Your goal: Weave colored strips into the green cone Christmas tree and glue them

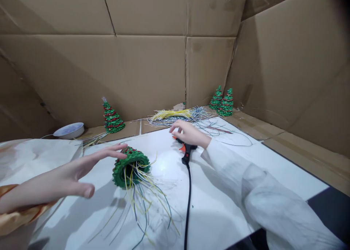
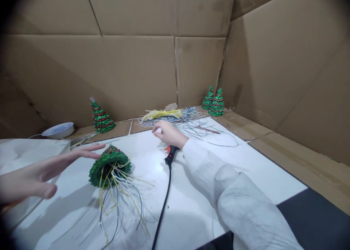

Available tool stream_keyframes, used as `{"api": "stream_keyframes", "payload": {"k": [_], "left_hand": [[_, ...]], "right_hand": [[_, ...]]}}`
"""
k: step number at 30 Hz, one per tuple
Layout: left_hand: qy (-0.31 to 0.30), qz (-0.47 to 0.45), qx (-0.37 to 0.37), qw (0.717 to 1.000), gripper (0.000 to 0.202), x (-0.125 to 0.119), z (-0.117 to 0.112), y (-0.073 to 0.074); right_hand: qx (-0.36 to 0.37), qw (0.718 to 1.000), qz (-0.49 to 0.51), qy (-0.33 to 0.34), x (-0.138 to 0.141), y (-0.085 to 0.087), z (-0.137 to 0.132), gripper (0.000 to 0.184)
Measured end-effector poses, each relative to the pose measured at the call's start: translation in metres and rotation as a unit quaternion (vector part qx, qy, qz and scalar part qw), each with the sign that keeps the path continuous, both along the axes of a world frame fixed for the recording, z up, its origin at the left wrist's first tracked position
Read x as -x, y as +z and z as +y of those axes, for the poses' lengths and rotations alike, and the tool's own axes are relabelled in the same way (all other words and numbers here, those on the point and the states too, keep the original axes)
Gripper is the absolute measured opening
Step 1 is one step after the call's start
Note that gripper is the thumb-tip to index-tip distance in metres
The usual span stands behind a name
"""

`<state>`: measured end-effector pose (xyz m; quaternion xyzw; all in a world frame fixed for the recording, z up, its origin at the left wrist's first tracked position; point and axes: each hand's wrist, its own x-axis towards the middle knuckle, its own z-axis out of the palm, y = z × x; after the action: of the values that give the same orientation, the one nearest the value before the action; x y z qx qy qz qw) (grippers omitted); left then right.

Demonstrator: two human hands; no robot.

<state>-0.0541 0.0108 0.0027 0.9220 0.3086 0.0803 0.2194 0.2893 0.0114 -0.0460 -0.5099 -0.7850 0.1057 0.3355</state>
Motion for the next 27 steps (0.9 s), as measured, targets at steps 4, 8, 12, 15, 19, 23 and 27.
{"api": "stream_keyframes", "payload": {"k": [4,8,12,15,19,23,27], "left_hand": [[0.076,-0.032,0.077,0.994,0.036,-0.012,-0.004,0.001],[0.160,-0.066,0.085,0.981,0.031,-0.026,-0.015,0.010],[0.223,-0.089,0.078,0.968,0.036,-0.046,-0.016,0.025],[0.182,-0.060,0.061,0.980,0.044,-0.074,0.002,0.030],[0.013,-0.018,0.125,0.992,0.052,-0.123,0.031,0.018],[-0.091,-0.063,0.268,0.957,0.055,-0.163,0.039,0.009],[-0.067,-0.067,0.221,0.971,0.035,-0.180,0.042,0.017]], "right_hand": [[0.075,0.990,-0.048,0.109,0.028,-0.031,0.005,0.039],[0.130,0.978,-0.061,0.149,0.033,-0.027,0.015,0.011],[0.101,0.987,0.008,0.128,0.021,0.004,0.020,0.016],[0.060,0.992,0.075,0.085,0.014,0.021,0.017,0.021],[0.010,0.976,0.205,0.077,0.010,0.028,0.011,0.016],[-0.036,0.962,0.257,0.084,0.006,0.031,0.007,0.015],[-0.049,0.964,0.253,0.060,0.000,0.039,0.002,0.014]]}}
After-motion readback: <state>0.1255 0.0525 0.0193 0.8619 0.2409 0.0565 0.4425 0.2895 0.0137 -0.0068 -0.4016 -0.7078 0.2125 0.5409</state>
